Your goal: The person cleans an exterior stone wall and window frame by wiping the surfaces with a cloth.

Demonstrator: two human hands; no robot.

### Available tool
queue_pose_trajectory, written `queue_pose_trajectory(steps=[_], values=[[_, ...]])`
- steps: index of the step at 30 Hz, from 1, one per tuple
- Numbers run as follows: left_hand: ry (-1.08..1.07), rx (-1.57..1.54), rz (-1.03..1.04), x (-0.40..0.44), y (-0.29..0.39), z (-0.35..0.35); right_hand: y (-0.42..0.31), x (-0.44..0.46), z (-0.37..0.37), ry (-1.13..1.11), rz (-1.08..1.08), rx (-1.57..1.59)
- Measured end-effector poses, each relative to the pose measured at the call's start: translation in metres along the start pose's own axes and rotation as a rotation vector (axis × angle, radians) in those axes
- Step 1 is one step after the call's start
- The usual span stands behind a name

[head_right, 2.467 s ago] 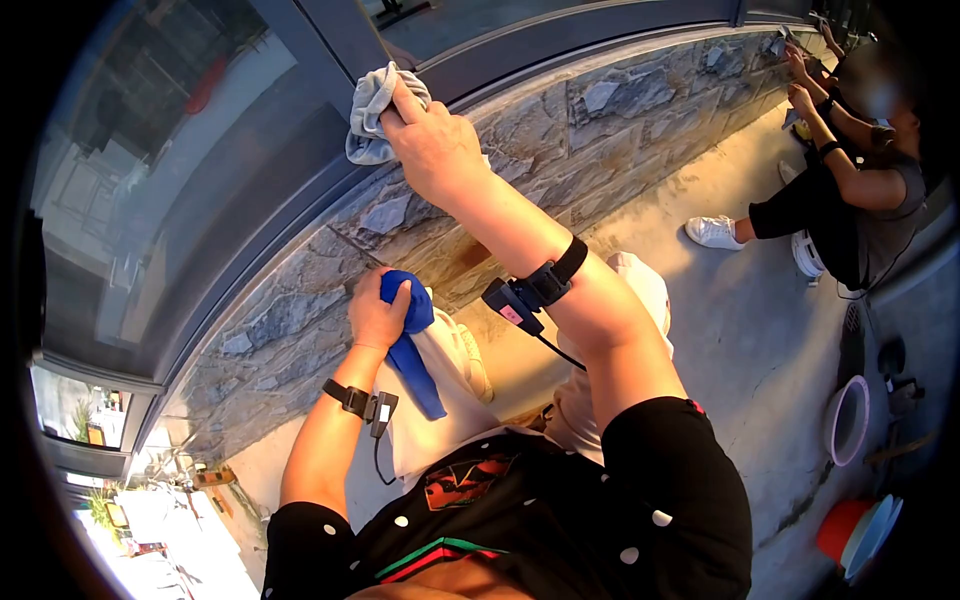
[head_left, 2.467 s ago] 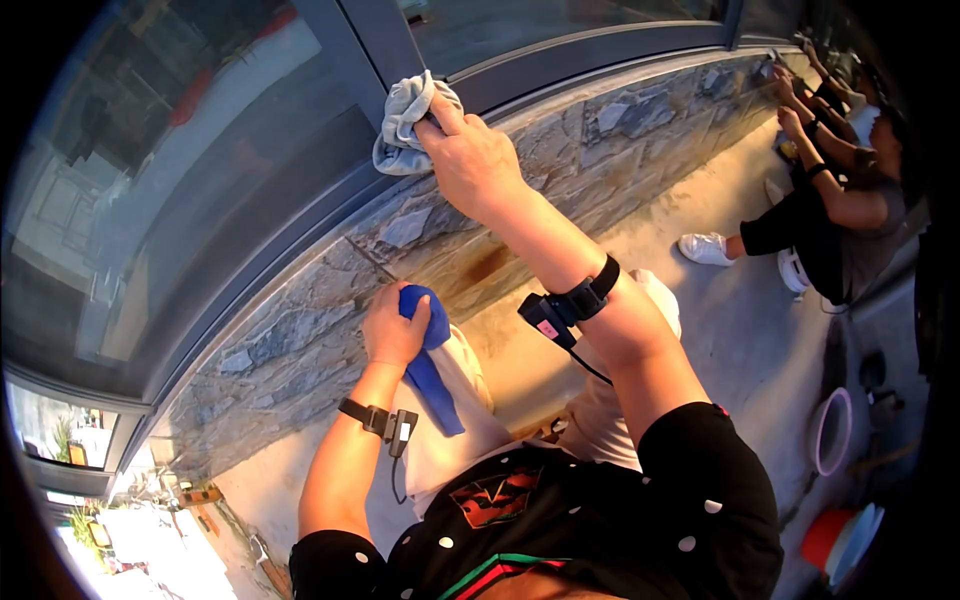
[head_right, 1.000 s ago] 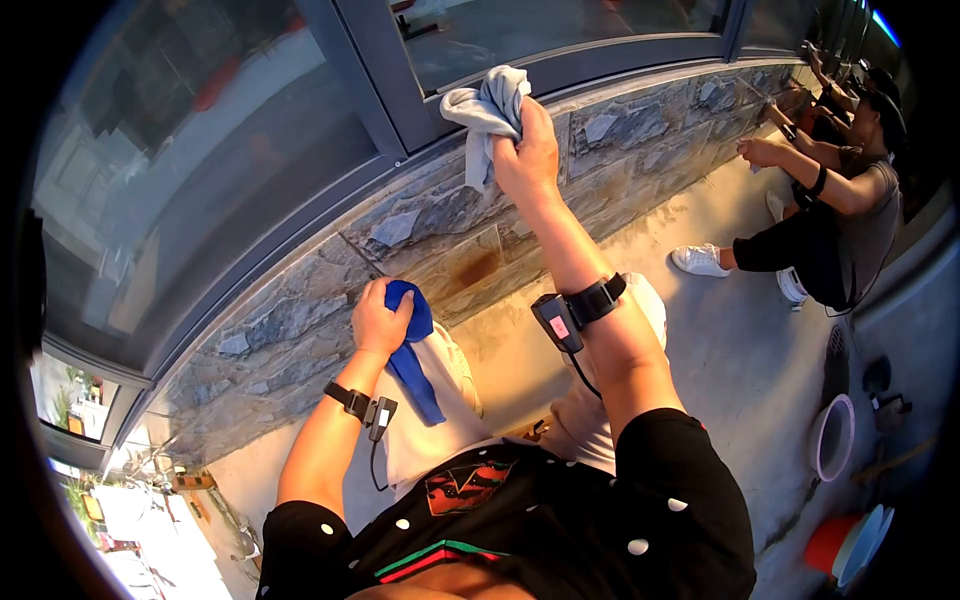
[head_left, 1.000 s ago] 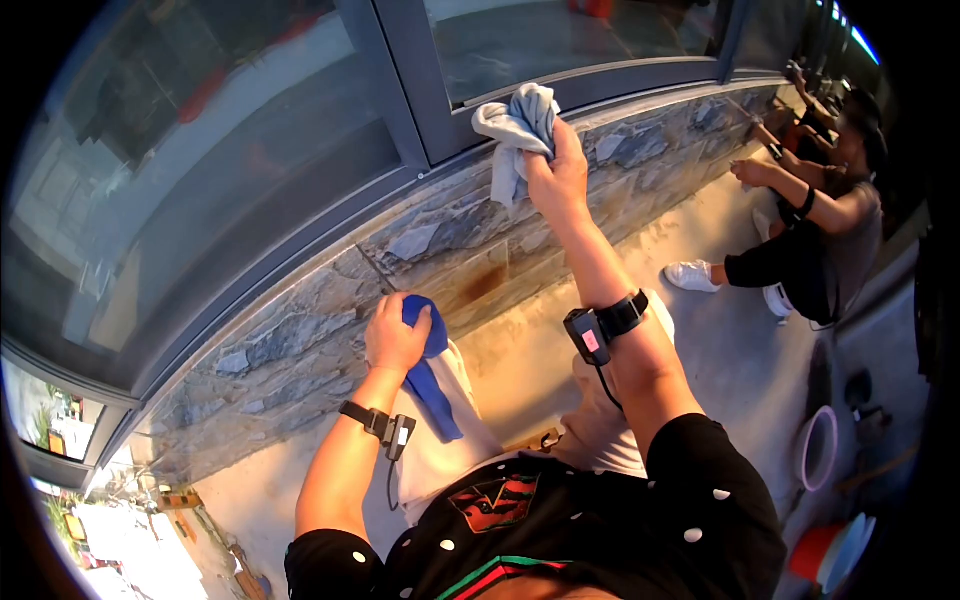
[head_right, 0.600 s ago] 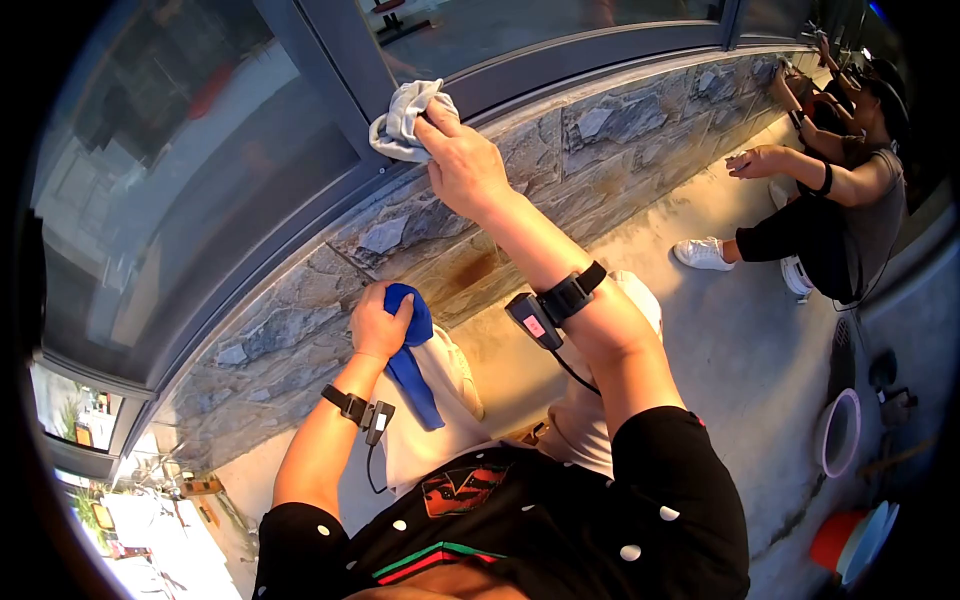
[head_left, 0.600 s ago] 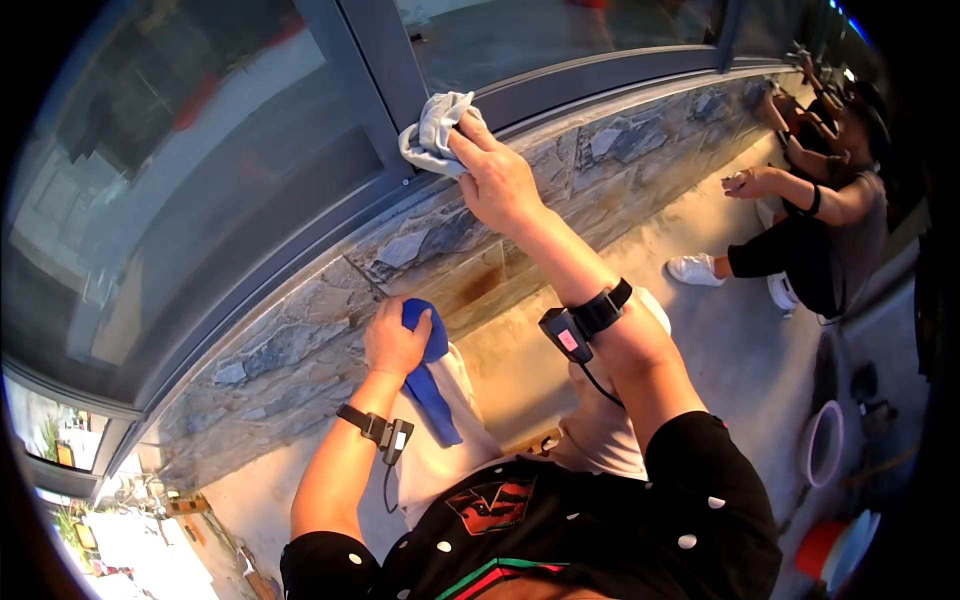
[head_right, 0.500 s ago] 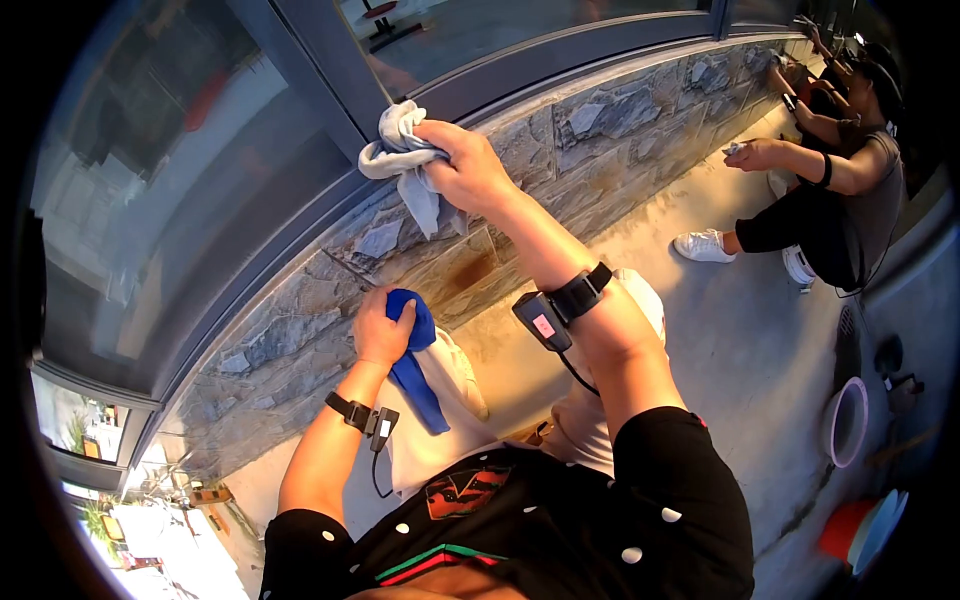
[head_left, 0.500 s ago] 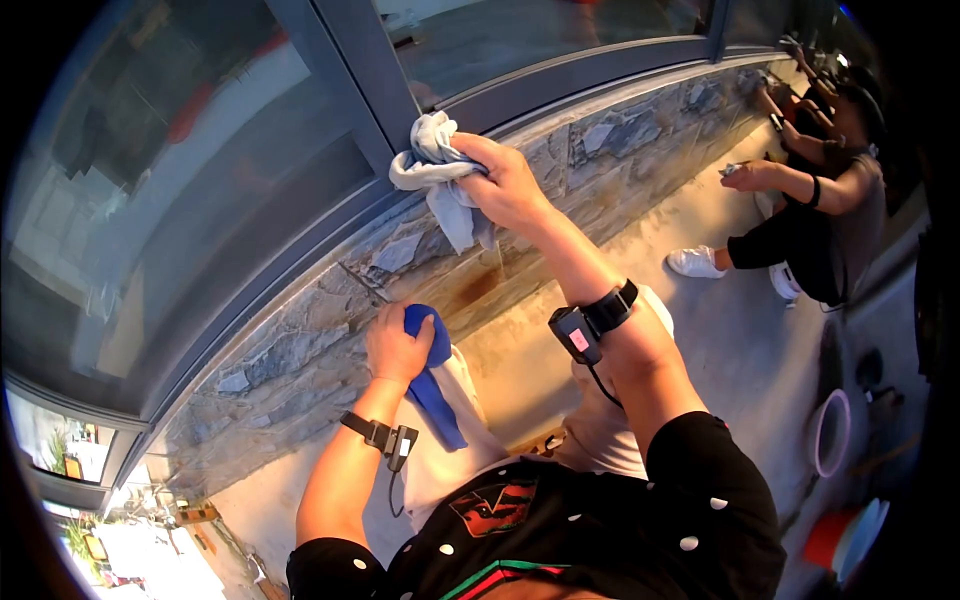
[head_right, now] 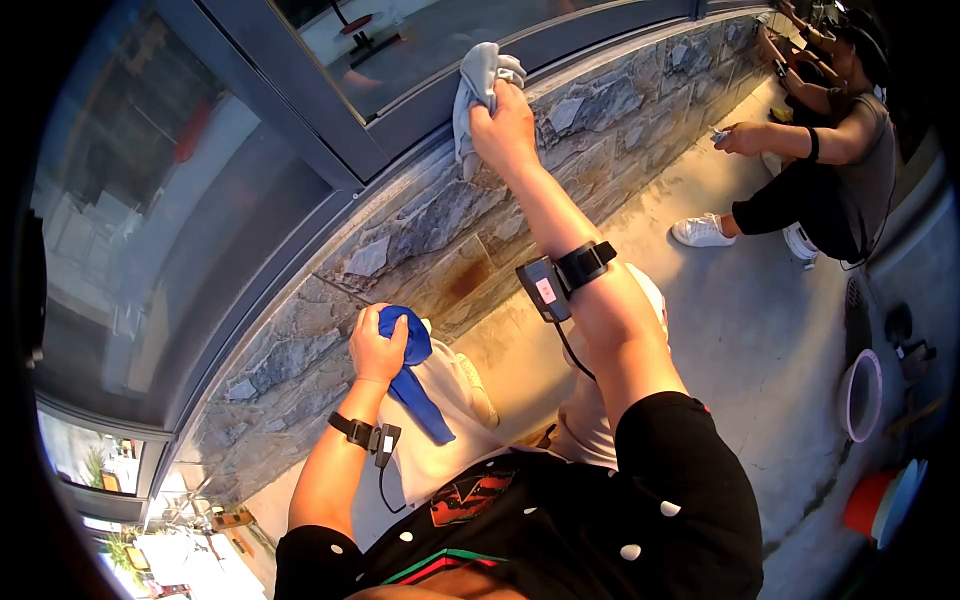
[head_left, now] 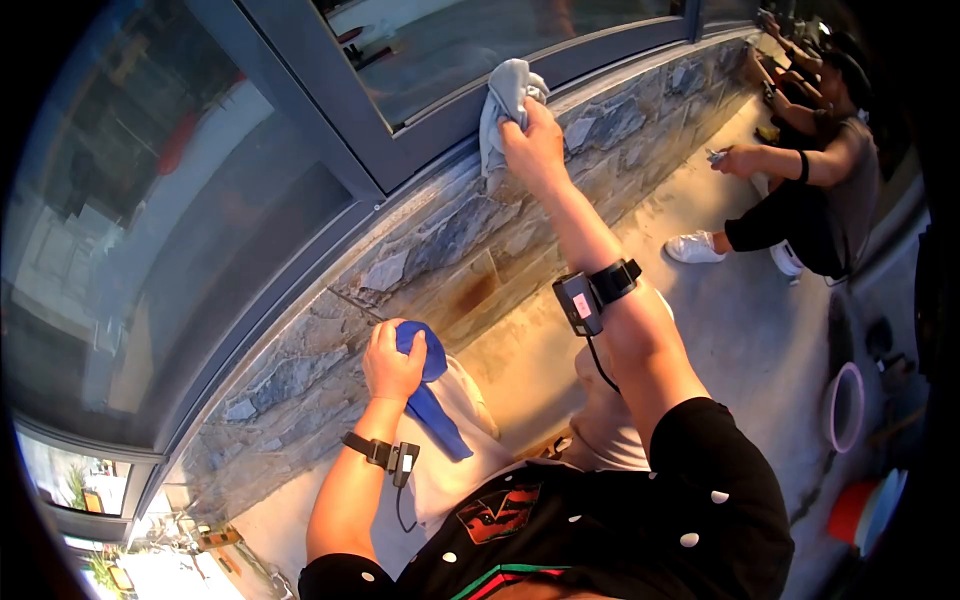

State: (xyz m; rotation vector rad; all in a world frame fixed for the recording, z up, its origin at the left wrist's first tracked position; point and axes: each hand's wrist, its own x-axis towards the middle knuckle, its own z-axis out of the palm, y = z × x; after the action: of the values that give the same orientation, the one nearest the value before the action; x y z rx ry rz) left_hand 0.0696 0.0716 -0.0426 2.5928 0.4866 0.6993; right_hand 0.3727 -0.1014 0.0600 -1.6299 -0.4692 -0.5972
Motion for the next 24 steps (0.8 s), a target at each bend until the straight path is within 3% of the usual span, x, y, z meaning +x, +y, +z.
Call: queue_pose_trajectory(steps=[3,4,8,9,10,11,12,13,15,17,19,20,21,23,24], values=[[-0.033,0.014,-0.005,-0.001,0.001,0.003,-0.052,-0.054,0.0,-0.421,-0.139,0.198],[-0.018,0.021,0.009,-0.002,0.001,0.004,-0.067,-0.061,-0.01,-0.718,0.007,0.288],[-0.015,0.007,0.01,-0.007,0.0,0.002,-0.049,-0.058,-0.038,-0.8,0.62,1.101],[-0.003,-0.007,0.006,-0.009,0.001,0.0,-0.037,-0.047,-0.05,-0.801,0.626,1.225],[0.0,0.021,-0.012,-0.011,0.0,-0.002,-0.011,-0.036,-0.064,-0.84,0.682,1.118],[0.001,0.019,-0.017,-0.013,-0.002,-0.004,-0.037,-0.03,-0.084,-0.8,0.613,0.522],[0.026,0.009,0.004,-0.014,-0.006,-0.005,0.0,-0.03,-0.071,-0.601,0.251,0.238],[0.052,0.001,0.03,-0.013,-0.01,-0.005,0.0,-0.029,-0.076,-0.449,0.248,-0.1],[0.056,-0.016,0.029,-0.014,-0.015,-0.007,-0.003,-0.027,-0.089,-0.406,0.666,0.677],[0.084,-0.027,0.025,-0.016,-0.018,-0.007,0.016,-0.019,-0.094,-0.507,0.594,0.584],[0.076,-0.029,0.022,-0.016,-0.016,-0.008,0.006,-0.022,-0.098,-0.401,0.487,0.337],[0.066,-0.03,0.023,-0.015,-0.015,-0.009,-0.003,-0.024,-0.105,-0.389,0.648,0.654],[0.068,-0.031,0.02,-0.015,-0.014,-0.01,-0.004,-0.022,-0.105,-0.354,0.643,0.672],[0.06,-0.027,0.04,-0.014,-0.012,-0.008,0.009,-0.018,-0.092,-0.178,0.341,0.175],[0.062,-0.025,0.036,-0.014,-0.011,-0.007,0.01,-0.015,-0.093,-0.222,0.298,0.143]])
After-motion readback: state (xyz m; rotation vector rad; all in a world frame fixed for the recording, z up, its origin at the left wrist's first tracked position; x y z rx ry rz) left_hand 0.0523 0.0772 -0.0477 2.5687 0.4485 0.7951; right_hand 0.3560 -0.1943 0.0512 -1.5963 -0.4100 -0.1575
